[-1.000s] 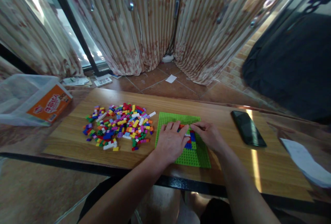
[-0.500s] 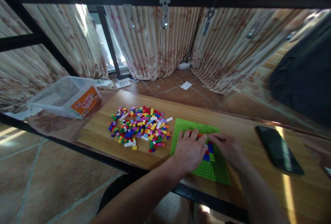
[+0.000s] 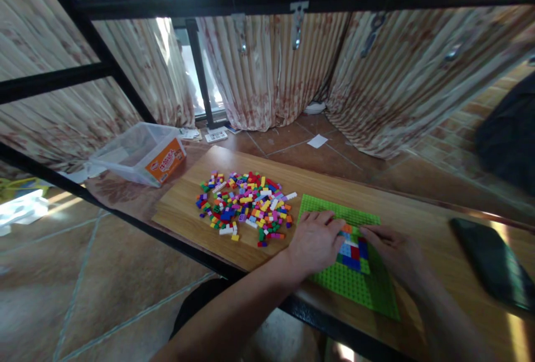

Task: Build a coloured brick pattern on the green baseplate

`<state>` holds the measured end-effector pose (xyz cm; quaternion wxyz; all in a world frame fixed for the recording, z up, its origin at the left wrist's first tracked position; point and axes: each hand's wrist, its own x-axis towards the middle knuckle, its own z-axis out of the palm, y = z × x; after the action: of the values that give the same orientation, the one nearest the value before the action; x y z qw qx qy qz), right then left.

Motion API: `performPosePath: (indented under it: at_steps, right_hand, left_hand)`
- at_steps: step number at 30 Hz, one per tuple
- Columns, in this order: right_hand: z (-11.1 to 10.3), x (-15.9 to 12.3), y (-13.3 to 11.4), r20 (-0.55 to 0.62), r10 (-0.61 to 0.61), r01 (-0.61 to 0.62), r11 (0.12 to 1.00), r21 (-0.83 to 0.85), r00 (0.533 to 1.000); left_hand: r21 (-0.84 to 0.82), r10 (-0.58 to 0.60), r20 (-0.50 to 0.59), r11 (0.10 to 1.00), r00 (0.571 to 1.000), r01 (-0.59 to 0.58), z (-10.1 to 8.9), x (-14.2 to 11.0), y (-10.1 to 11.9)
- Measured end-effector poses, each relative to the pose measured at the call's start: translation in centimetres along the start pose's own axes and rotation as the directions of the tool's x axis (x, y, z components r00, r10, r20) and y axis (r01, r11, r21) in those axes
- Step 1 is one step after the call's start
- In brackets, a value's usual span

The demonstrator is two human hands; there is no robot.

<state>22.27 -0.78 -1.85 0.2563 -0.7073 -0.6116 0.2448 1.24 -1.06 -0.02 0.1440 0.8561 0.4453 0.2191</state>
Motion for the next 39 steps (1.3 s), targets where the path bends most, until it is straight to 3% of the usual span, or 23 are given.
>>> performPosePath:
  at_steps: [6,11,17,24,27,35,39]
  right_hand:
    - [-0.1,-0.1,-0.2,0.015,0.027,-0.027,0.999,-0.035,1.0]
    - [0.0,-0.3,-0.4,-0.009,-0.018,0.018,0.998,-0.055,1.0]
    - [-0.3,-0.5,-0.9,0.012,-0.114,0.114,0.991,-0.063,0.993]
    - [-0.7,-0.1,-0.9,-0.036,-0.041,0.045,0.994,0.096,0.998]
    - [-0.8,-0.1,-0.9,-0.041,-0.035,0.038,0.996,0.081,0.999]
    - [-0.9,-0.4,-1.3,-0.021,-0.065,0.066,0.997,0.032,0.998]
    - [-1.1,-0.4,-1.5,-0.044,-0.047,0.05,0.997,0.067,0.998]
  left_hand:
    - [0.049,-0.124,-0.109,0.99,0.986,0.13,-1.6,0.7,-2.9]
    - [0.15,-0.279,-0.225,0.937,0.933,0.316,-4.1,1.7,-6.9]
    - [0.261,-0.36,-0.185,0.879,0.914,0.399,-5.4,2.1,-9.6]
    - [0.325,-0.393,-0.106,0.854,0.913,0.405,-5.5,2.2,-10.4]
    - [0.342,-0.389,-0.105,0.85,0.915,0.401,-5.7,2.2,-10.4]
    - [0.364,-0.407,-0.147,0.825,0.901,0.432,-6.5,2.0,-9.9]
    - [0.261,-0.343,-0.185,0.886,0.921,0.382,-7.3,2.1,-9.9]
